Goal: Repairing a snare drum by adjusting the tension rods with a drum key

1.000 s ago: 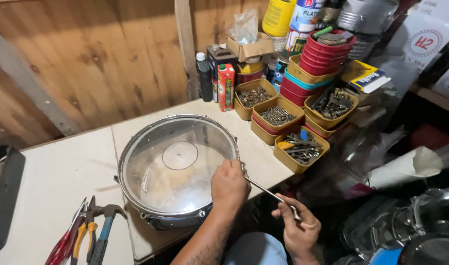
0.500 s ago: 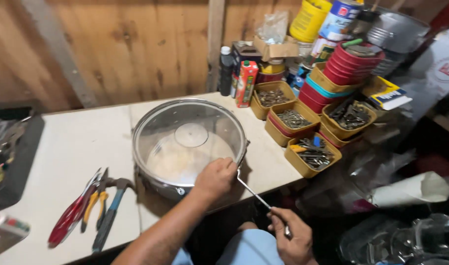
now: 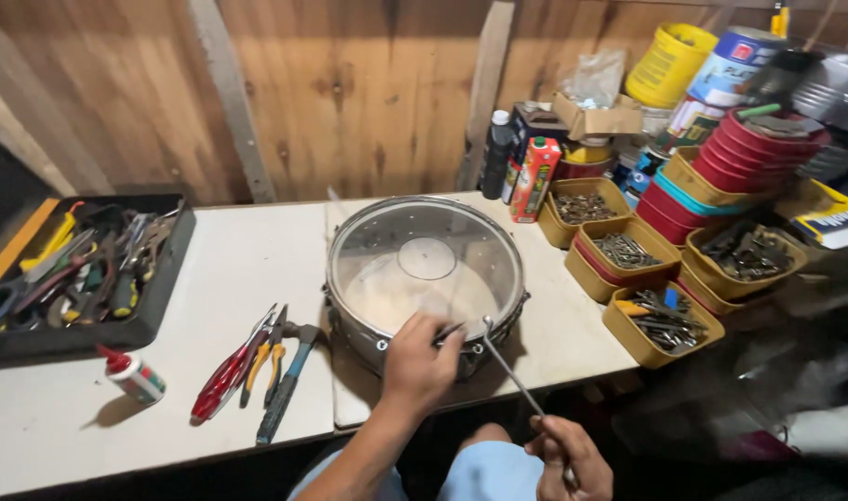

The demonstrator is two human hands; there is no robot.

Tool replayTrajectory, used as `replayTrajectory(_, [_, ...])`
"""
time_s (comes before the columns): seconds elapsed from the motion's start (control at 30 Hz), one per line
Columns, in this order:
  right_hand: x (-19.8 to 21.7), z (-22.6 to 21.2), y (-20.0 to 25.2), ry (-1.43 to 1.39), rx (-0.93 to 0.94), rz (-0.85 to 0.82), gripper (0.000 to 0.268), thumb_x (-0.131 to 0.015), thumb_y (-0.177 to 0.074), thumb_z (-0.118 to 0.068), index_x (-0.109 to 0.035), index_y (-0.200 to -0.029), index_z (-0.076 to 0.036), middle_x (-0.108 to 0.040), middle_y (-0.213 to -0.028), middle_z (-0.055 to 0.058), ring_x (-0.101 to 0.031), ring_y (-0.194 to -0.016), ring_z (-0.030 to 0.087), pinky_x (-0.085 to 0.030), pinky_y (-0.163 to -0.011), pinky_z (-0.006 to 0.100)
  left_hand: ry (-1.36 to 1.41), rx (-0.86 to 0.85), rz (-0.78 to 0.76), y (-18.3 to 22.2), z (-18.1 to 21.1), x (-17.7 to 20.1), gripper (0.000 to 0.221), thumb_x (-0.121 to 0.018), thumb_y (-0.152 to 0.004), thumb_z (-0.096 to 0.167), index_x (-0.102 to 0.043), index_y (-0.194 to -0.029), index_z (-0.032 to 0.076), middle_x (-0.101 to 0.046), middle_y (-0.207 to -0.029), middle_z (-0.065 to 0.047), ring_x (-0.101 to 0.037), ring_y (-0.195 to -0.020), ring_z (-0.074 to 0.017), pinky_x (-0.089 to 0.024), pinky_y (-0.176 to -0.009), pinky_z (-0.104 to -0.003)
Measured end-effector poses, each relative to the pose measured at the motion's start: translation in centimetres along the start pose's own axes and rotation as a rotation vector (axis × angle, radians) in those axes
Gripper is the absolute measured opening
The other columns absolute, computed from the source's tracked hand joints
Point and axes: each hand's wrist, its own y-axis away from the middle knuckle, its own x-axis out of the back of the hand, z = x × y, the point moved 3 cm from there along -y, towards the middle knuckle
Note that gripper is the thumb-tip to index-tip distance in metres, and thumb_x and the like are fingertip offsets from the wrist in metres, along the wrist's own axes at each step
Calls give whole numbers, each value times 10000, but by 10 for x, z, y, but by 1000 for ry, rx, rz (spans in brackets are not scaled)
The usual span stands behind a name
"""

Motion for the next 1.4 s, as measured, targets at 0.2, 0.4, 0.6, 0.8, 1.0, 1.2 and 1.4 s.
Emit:
replayTrajectory(0.2, [23,182,138,268,24,-915,605,-813,-764,-47,-695,-1300,-300,-728,-1268,-59,-818,-874,40,-643,-756,143,-2,595,69,112,-99,50,208,-785,-807,318,-809,-941,160,-826,-919,2,-748,-883,-137,-553,-871,-280])
replayTrajectory(0.4, [-126,22,62,-122,325,-963,361,-521,-999,-94,-602,-1346,-38,-691,-1146,213,-712,-931,366,-574,-794,402,-151,801,182,195,-146,99,162,-806,-757,317,-842,-868,205,-810,-785,34,-722,-688,-113,-566,-718,-257])
replayTrajectory(0.6, [-254,44,83,143,233,-920,596,-621,-696,-39,-636,-1289,-100,-671,-1137,106,-692,-883,387,-570,-715,469,-224,843,184,200,-165,119,166,-805,-744,330,-840,-873,232,-813,-797,32,-726,-685,-131,-574,-724,-269])
replayTrajectory(0.8, [-302,-24,44,194,-464,-1394,737,-621,-955,-147,-296,-1609,-244,-571,-1446,188,-616,-1238,412,-479,-1083,526,-176,977,245,196,-186,126,191,-832,-738,300,-873,-904,215,-786,-722,43,-586,-566,-101,-544,-636,-236])
replayTrajectory(1.0, [-265,14,71,-127,-83,-1199,267,-587,-997,-219,-715,-1164,-54,-765,-1055,150,-726,-914,322,-542,-828,399,-261,569,241,205,-232,110,308,-714,-820,282,-819,-1102,218,-815,-1021,16,-783,-623,-181,-601,-669,-300])
replayTrajectory(1.2, [-183,12,38,-315,-82,-983,160,-796,-917,-152,-753,-990,-17,-761,-937,110,-752,-821,234,-613,-760,323,-227,261,-52,161,-145,84,281,-659,-848,221,-820,-1071,278,-785,-880,92,-767,-740,-127,-564,-705,-256])
replayTrajectory(1.4, [-108,37,3,-152,-200,-1007,250,-781,-923,-301,-783,-1009,-67,-766,-906,89,-747,-801,212,-592,-732,314,-26,-13,-235,130,-108,18,194,-690,-880,341,-805,-872,185,-715,-718,5,-677,-628,-185,-528,-601,-337])
